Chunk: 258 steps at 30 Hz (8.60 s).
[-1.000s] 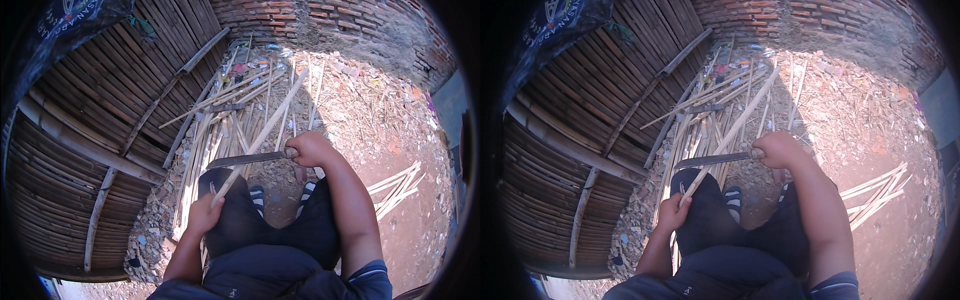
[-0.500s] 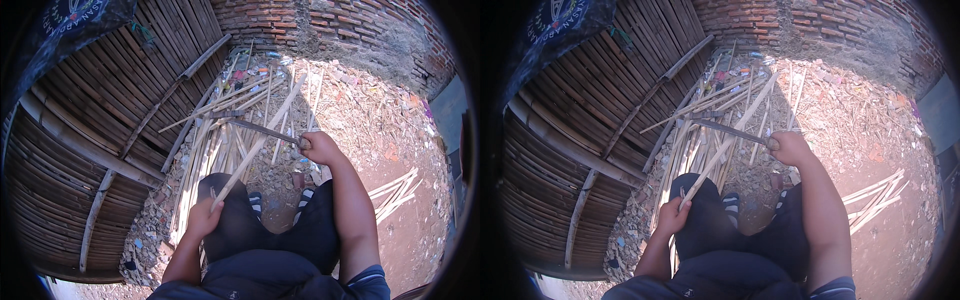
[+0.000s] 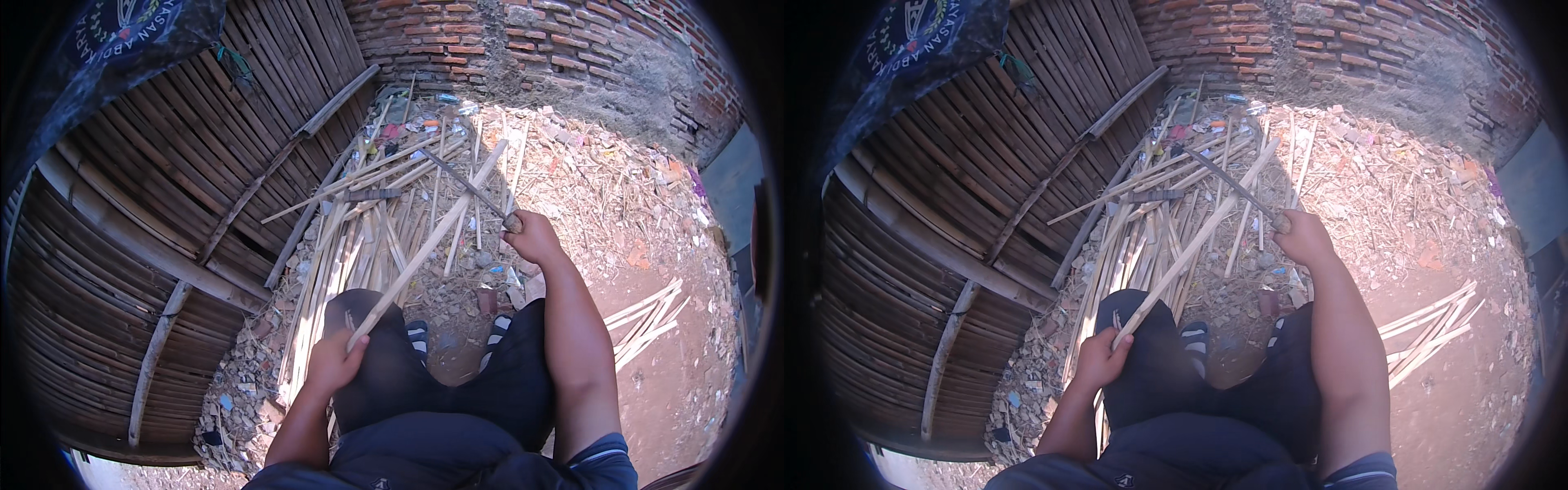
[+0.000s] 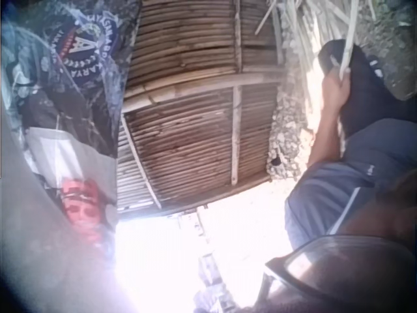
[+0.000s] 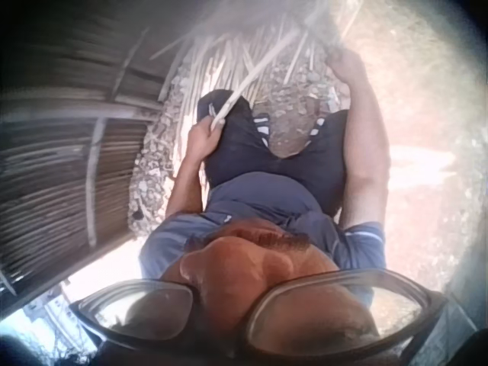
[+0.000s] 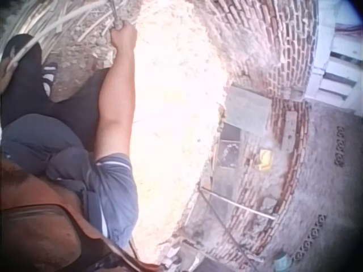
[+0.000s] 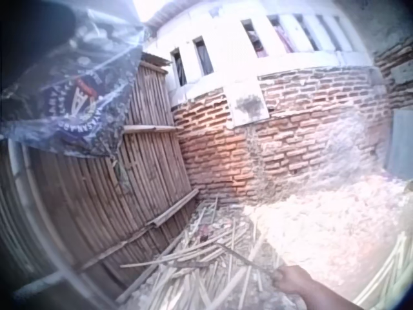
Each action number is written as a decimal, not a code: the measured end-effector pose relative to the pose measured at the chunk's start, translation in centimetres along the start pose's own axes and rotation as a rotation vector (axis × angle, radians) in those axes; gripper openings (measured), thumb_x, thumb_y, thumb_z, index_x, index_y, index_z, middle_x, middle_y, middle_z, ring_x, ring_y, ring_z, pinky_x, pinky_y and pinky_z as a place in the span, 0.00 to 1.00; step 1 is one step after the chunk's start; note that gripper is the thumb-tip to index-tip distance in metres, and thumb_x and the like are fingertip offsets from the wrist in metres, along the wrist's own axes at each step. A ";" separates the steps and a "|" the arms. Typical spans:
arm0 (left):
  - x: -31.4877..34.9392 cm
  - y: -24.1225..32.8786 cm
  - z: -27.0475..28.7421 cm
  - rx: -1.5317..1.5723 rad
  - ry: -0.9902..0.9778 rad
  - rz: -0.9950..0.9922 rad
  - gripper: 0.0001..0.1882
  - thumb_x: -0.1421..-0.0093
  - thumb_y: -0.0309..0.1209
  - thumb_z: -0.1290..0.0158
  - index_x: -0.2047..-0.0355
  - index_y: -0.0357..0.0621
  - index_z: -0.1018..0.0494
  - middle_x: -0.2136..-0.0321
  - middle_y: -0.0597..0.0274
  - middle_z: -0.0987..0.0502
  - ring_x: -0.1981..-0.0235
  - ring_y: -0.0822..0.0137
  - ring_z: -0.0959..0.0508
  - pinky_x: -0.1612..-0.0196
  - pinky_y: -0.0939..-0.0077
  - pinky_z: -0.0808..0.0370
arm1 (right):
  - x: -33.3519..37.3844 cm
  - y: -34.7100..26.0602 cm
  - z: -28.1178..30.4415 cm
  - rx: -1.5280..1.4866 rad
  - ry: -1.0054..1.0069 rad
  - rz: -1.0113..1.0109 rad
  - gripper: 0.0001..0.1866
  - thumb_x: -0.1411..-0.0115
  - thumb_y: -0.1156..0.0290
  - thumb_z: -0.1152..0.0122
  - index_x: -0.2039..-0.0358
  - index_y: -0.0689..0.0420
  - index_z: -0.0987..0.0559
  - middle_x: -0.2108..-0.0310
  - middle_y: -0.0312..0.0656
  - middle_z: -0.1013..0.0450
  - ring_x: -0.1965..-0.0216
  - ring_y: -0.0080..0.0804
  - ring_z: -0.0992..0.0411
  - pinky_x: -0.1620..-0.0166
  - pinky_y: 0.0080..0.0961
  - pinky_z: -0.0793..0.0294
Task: The person shaves thin layers off a piece of bamboo using a large blade, handling one strip at a time while sitting on the ground.
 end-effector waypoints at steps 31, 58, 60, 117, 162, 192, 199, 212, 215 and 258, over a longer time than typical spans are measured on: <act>0.2 -0.6 -0.1 0.033 0.075 -0.076 0.23 0.29 0.50 0.43 0.66 0.39 0.22 0.81 0.46 0.23 0.77 0.46 0.19 0.71 0.57 0.26 | 3.0 -6.8 -1.8 0.319 -0.304 0.461 0.18 0.49 0.64 0.28 0.57 0.50 0.16 0.62 0.47 0.17 0.56 0.54 0.19 0.52 0.49 0.20; 0.0 0.0 0.1 -0.037 -0.008 -0.013 0.23 0.29 0.52 0.46 0.63 0.42 0.19 0.72 0.43 0.18 0.67 0.38 0.17 0.63 0.48 0.22 | 0.1 -2.0 0.0 0.113 0.124 -0.188 0.19 0.42 0.59 0.28 0.52 0.53 0.15 0.57 0.53 0.17 0.52 0.54 0.19 0.49 0.48 0.20; 0.0 0.2 0.3 -0.022 -0.017 0.007 0.23 0.29 0.51 0.45 0.63 0.42 0.19 0.72 0.43 0.18 0.67 0.38 0.17 0.63 0.48 0.22 | 0.2 -1.4 0.3 0.048 0.071 -0.122 0.20 0.42 0.59 0.28 0.50 0.52 0.16 0.56 0.53 0.17 0.52 0.54 0.19 0.49 0.48 0.20; 0.2 -0.8 -0.3 0.045 0.035 -0.020 0.22 0.30 0.51 0.44 0.62 0.43 0.19 0.73 0.41 0.18 0.67 0.36 0.17 0.64 0.47 0.22 | 2.2 -5.5 -2.1 0.215 -0.312 0.411 0.19 0.44 0.59 0.27 0.54 0.51 0.15 0.60 0.53 0.17 0.53 0.54 0.19 0.50 0.49 0.20; 0.1 -0.3 0.2 0.029 -0.015 0.011 0.23 0.29 0.51 0.46 0.61 0.41 0.18 0.70 0.42 0.18 0.65 0.36 0.17 0.61 0.48 0.22 | 2.0 -5.1 -2.2 0.172 -0.103 0.275 0.19 0.43 0.58 0.27 0.54 0.52 0.16 0.60 0.51 0.17 0.54 0.56 0.19 0.51 0.51 0.20; -2.1 1.0 -1.2 0.367 -0.171 0.067 0.18 0.37 0.40 0.31 0.67 0.39 0.25 0.79 0.63 0.24 0.76 0.74 0.26 0.69 0.73 0.26 | 4.8 -10.2 -1.3 0.317 -0.365 0.529 0.15 0.50 0.70 0.32 0.60 0.53 0.16 0.66 0.52 0.18 0.59 0.57 0.19 0.56 0.51 0.20; -2.9 1.7 -1.1 0.357 -0.148 0.046 0.18 0.34 0.42 0.35 0.69 0.40 0.26 0.78 0.67 0.27 0.74 0.75 0.30 0.69 0.74 0.30 | 1.7 -6.5 -0.2 0.190 -0.084 0.169 0.18 0.42 0.59 0.28 0.55 0.55 0.16 0.62 0.55 0.18 0.56 0.58 0.20 0.51 0.51 0.21; -2.8 2.4 -1.0 0.279 -0.164 0.003 0.20 0.35 0.45 0.34 0.69 0.39 0.25 0.78 0.64 0.25 0.73 0.73 0.26 0.68 0.71 0.28 | 4.4 -8.6 -4.5 0.192 -0.408 0.502 0.20 0.47 0.55 0.23 0.59 0.55 0.14 0.66 0.55 0.19 0.59 0.57 0.20 0.56 0.48 0.22; -2.9 1.6 -1.3 0.288 -0.127 0.000 0.20 0.35 0.44 0.34 0.70 0.40 0.25 0.78 0.65 0.26 0.74 0.74 0.27 0.69 0.72 0.29 | 5.1 -9.5 -5.0 0.183 -0.342 0.551 0.20 0.46 0.56 0.23 0.59 0.55 0.14 0.66 0.55 0.19 0.59 0.57 0.20 0.55 0.48 0.21; -3.1 3.4 -3.5 0.176 0.042 0.020 0.21 0.37 0.46 0.34 0.61 0.39 0.19 0.79 0.53 0.19 0.75 0.51 0.16 0.67 0.60 0.22 | 3.9 -9.0 -3.8 0.223 -0.365 0.480 0.19 0.42 0.59 0.27 0.54 0.56 0.16 0.60 0.55 0.18 0.54 0.58 0.20 0.49 0.51 0.21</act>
Point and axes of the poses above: each hand's wrist, its own x-axis away from the middle knuckle, its own z-axis out of the back of the hand, y = z × x, the point moved 2 cm from there along -x, towards the middle knuckle
